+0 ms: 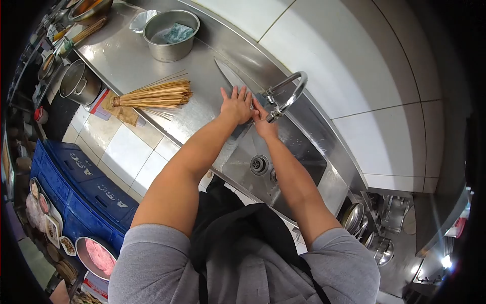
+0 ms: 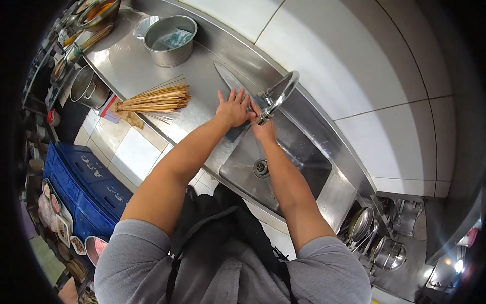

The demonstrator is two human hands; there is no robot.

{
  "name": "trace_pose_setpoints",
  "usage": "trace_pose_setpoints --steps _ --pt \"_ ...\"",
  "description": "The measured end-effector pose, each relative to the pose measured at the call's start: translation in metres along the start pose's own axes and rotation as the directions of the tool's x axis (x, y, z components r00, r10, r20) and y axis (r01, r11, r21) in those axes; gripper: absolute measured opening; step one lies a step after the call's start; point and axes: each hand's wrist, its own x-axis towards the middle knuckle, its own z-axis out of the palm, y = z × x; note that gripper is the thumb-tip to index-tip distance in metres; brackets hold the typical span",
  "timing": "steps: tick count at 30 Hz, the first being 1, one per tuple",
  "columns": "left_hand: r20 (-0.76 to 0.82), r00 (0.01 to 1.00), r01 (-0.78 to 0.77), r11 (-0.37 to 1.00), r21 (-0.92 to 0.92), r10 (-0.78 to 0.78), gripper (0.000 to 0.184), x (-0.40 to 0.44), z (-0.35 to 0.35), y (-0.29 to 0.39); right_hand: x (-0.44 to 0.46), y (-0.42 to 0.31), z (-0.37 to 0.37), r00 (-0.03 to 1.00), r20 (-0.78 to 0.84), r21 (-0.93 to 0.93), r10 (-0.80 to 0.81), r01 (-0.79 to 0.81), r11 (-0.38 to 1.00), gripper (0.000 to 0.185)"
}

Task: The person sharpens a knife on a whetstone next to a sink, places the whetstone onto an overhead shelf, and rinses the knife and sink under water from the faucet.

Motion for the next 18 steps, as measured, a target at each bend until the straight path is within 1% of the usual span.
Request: trace_pose_setpoints --steps 1,2,4,5,6,7,8,10,11,13,14,16,18 --pt "0.035 0.999 0.02 1.0 -0.007 -0.02 0.084 0.005 -0.003 0.001 0.0 -0.005 -0.004 1.0 -0.025 -0.007 0.001 -0.002 1.0 0.049" --pt "0.034 0.999 0.015 1.0 -0.003 -0.015 0.084 -0.002 -0.005 0.004 -0.01 -0.009 -0.012 1.0 -0.03 -0.004 0.004 -0.004 1.0 0.049" --pt "0.006 0.999 -0.05 0.998 0.031 0.05 0.081 -0.026 -0.008 0.01 -0.044 -0.019 -0.024 0.985 0.081 -0.026 0.152 -0.151 0.988 0.05" --pt "0.008 0.998 -0.061 0.997 0.043 0.06 0.081 -0.037 -0.001 0.011 -0.06 0.007 -0.01 0.999 -0.019 0.063 0.038 -0.037 0.997 0.051" --pt "-0.043 0.993 -0.107 0.993 0.051 0.109 0.081 -0.049 0.012 0.01 -0.081 0.038 0.003 0.989 -0.129 0.136 -0.067 0.084 0.987 0.052" --pt "-0.094 0.983 -0.151 0.987 0.057 0.156 0.081 -0.062 0.021 0.012 -0.108 0.048 -0.001 0.994 -0.101 0.158 -0.048 0.064 0.985 0.053" --pt "-0.088 0.983 -0.156 0.986 0.061 0.161 0.081 -0.076 0.025 0.019 -0.135 0.055 -0.008 0.997 -0.07 0.178 -0.031 0.043 0.983 0.054" --pt "0.002 0.957 -0.287 0.947 0.143 0.29 0.08 -0.105 0.03 0.035 -0.178 0.063 -0.023 0.999 0.01 0.179 0.035 -0.036 0.983 0.055" --pt "0.001 0.957 -0.286 0.946 0.152 0.289 0.08 -0.115 0.032 0.044 -0.193 0.063 -0.029 1.0 0.004 0.187 0.03 -0.031 0.982 0.055" --pt "0.005 0.95 -0.312 0.95 0.028 0.312 0.081 -0.134 0.039 0.064 -0.224 0.065 -0.035 0.982 0.084 0.194 0.172 -0.185 0.963 0.055" --pt "0.006 0.949 -0.314 0.949 0.031 0.314 0.081 -0.139 0.041 0.071 -0.235 0.073 -0.034 0.982 0.082 0.197 0.173 -0.186 0.963 0.055" --pt "-0.004 0.926 -0.378 0.926 0.007 0.378 0.081 -0.143 0.044 0.08 -0.251 0.085 -0.031 0.98 0.027 0.187 0.197 -0.198 0.962 0.054" --pt "-0.014 0.928 -0.371 0.928 -0.011 0.371 0.082 -0.14 0.052 0.085 -0.257 0.086 -0.032 0.977 0.023 0.191 0.21 -0.211 0.959 0.054"
